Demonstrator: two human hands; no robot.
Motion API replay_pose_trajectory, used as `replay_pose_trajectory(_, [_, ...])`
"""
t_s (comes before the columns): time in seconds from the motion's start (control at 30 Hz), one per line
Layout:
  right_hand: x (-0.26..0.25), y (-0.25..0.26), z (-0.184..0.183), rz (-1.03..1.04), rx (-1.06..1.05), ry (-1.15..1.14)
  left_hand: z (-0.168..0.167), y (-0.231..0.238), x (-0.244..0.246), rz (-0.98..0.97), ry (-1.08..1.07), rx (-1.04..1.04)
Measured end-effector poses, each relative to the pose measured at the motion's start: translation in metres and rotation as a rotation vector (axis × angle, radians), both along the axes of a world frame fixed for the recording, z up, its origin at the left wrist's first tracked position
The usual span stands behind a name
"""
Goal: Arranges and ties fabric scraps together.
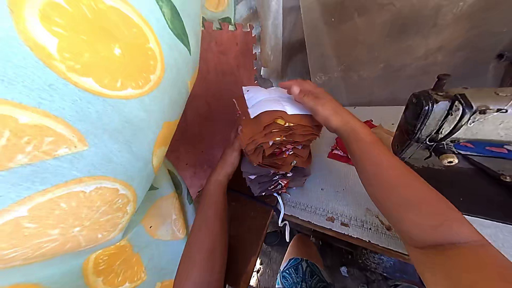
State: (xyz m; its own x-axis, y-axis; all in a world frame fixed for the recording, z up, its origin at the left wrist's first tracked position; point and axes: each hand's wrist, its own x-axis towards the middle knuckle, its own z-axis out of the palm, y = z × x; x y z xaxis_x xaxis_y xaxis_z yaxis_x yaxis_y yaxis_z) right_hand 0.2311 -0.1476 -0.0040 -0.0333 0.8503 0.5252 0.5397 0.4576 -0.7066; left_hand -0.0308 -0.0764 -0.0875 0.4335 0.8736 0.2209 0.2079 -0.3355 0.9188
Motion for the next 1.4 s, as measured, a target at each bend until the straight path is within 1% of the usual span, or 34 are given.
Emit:
replay_pose_trajectory(0.07, [-0.001,-0.001,-0.005,-0.060,0.000,-0.172,-0.001,0.005,0.007,-0.039,0.033,0.097])
replay_pose_trajectory(0.13, [-0.001,-0.009,-0.015,-0.109,0.046,-0.250,-0.006,0.008,0.009,-0.060,0.033,0.163])
replay_pose_trajectory(0.23, [0.005,-0.033,-0.027,-0.121,0.103,-0.273,-0.008,0.003,0.006,-0.106,0.012,0.190])
replay_pose_trajectory(0.33, [0.017,-0.053,-0.033,-0.091,0.134,-0.228,-0.001,-0.006,0.002,-0.176,-0.039,0.193])
replay_pose_trajectory(0.4, [0.024,-0.062,-0.038,-0.097,0.136,-0.182,0.001,-0.004,-0.003,-0.199,-0.110,0.161])
replay_pose_trajectory(0.43, [0.028,-0.066,-0.040,-0.107,0.131,-0.161,-0.003,0.001,-0.007,-0.156,-0.146,0.141])
replay_pose_trajectory(0.47, [0.031,-0.068,-0.043,-0.116,0.120,-0.139,-0.011,0.007,-0.010,-0.073,-0.150,0.134])
replay_pose_trajectory(0.53, [0.037,-0.071,-0.046,-0.142,0.074,-0.085,-0.031,0.020,-0.016,0.123,0.001,0.142])
replay_pose_trajectory(0.57, [0.041,-0.070,-0.047,-0.160,0.039,-0.052,-0.039,0.023,-0.018,0.158,0.098,0.099])
replay_pose_trajectory(0.63, [0.051,-0.063,-0.047,-0.201,-0.047,0.059,-0.048,0.019,-0.009,0.095,0.197,-0.101])
replay_pose_trajectory(0.67, [0.055,-0.059,-0.047,-0.244,-0.107,0.109,-0.051,0.013,0.000,0.045,0.179,-0.188])
replay_pose_trajectory(0.73, [0.061,-0.049,-0.050,-0.307,-0.196,0.186,-0.063,0.005,0.018,-0.049,0.097,-0.240])
replay_pose_trajectory(0.77, [0.064,-0.045,-0.052,-0.303,-0.227,0.204,-0.067,0.002,0.027,-0.079,0.030,-0.257])
replay_pose_trajectory(0.87, [0.073,-0.041,-0.068,-0.331,-0.291,0.389,-0.069,-0.013,0.046,-0.116,-0.171,-0.310])
replay_pose_trajectory(0.93, [0.077,-0.046,-0.078,-0.320,-0.291,0.556,-0.065,-0.015,0.051,-0.128,-0.192,-0.274])
replay_pose_trajectory(1.0, [0.077,-0.054,-0.089,-0.282,-0.240,0.707,-0.064,-0.016,0.051,-0.125,-0.148,-0.196])
replay_pose_trajectory(1.1, [0.077,-0.060,-0.102,-0.217,-0.179,0.923,-0.063,-0.012,0.040,-0.144,-0.098,-0.090])
replay_pose_trajectory(1.17, [0.074,-0.061,-0.106,-0.238,-0.184,1.027,-0.060,-0.012,0.028,-0.160,-0.048,-0.044])
replay_pose_trajectory(1.27, [0.069,-0.059,-0.111,-0.265,-0.215,1.026,-0.058,-0.008,0.017,-0.146,0.077,0.021])
replay_pose_trajectory(1.4, [0.065,-0.056,-0.106,-0.260,-0.190,0.933,-0.053,-0.008,0.014,-0.124,0.173,0.039])
